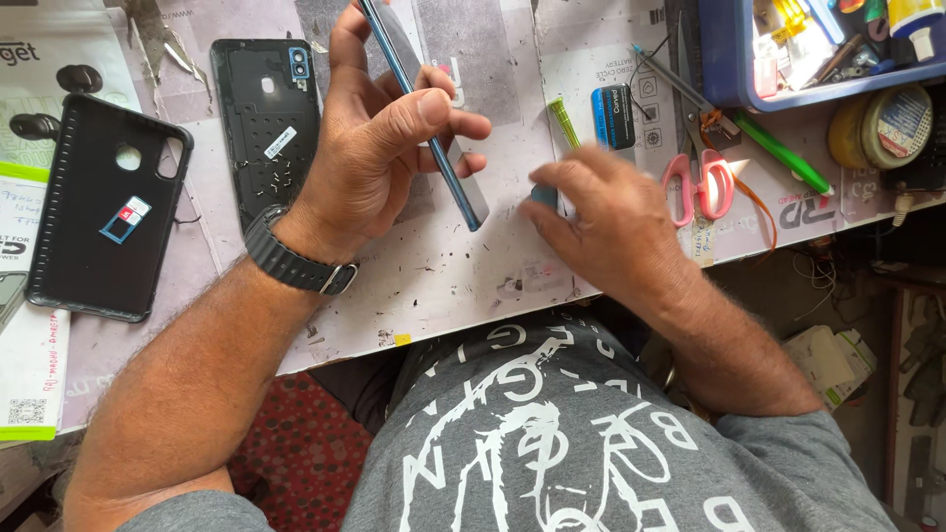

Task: The person uses a plastic pry tool to separate the back cover of a blue smartphone along its edges. They repeatedly insert the tool into the seam and work around the perimeter to loosen the cover. The person then uses a screwdriver to remove screws from the internal frame. The back cover remains partially detached by the end of the clip.

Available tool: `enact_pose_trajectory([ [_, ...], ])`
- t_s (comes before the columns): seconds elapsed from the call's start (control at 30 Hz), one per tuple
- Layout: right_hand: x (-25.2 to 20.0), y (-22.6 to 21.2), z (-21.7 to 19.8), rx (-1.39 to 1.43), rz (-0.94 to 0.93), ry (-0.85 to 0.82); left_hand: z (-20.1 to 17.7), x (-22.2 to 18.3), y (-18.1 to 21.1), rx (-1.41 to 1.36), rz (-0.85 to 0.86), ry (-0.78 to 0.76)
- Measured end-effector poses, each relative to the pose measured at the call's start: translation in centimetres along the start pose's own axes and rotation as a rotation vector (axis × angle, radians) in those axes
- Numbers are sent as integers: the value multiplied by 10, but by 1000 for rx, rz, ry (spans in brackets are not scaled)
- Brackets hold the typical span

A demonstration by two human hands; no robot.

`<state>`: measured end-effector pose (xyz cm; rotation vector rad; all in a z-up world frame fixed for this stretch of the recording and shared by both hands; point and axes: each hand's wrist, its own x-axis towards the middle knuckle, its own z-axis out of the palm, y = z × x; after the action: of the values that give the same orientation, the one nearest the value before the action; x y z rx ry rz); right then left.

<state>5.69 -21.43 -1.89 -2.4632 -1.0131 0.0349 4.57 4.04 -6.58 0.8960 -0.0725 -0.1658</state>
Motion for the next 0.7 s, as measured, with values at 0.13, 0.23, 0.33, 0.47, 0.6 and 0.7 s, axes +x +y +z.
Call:
enact_pose_trajectory([
  [0.13, 9, 4, -13, 279, -62, 40, -1, -2, 1, 25, -3, -73],
  [0.23, 21, 8, -22, 353, -144, -64, 2, -2, 3, 8, -36, -77],
  [0.33, 38, 7, -25, 190, -330, -88, 4, -2, 8, -57, -114, -100],
  [0.47, 64, 7, -22, 161, -398, -162, 7, -3, 10, -63, -167, -130],
  [0.6, 75, 3, -13, 212, -336, -251, 7, 1, 4, -97, -120, -192],
  [0.7, 79, 5, -9, 298, -265, -321, 1, -1, -3, -199, -141, -175],
])
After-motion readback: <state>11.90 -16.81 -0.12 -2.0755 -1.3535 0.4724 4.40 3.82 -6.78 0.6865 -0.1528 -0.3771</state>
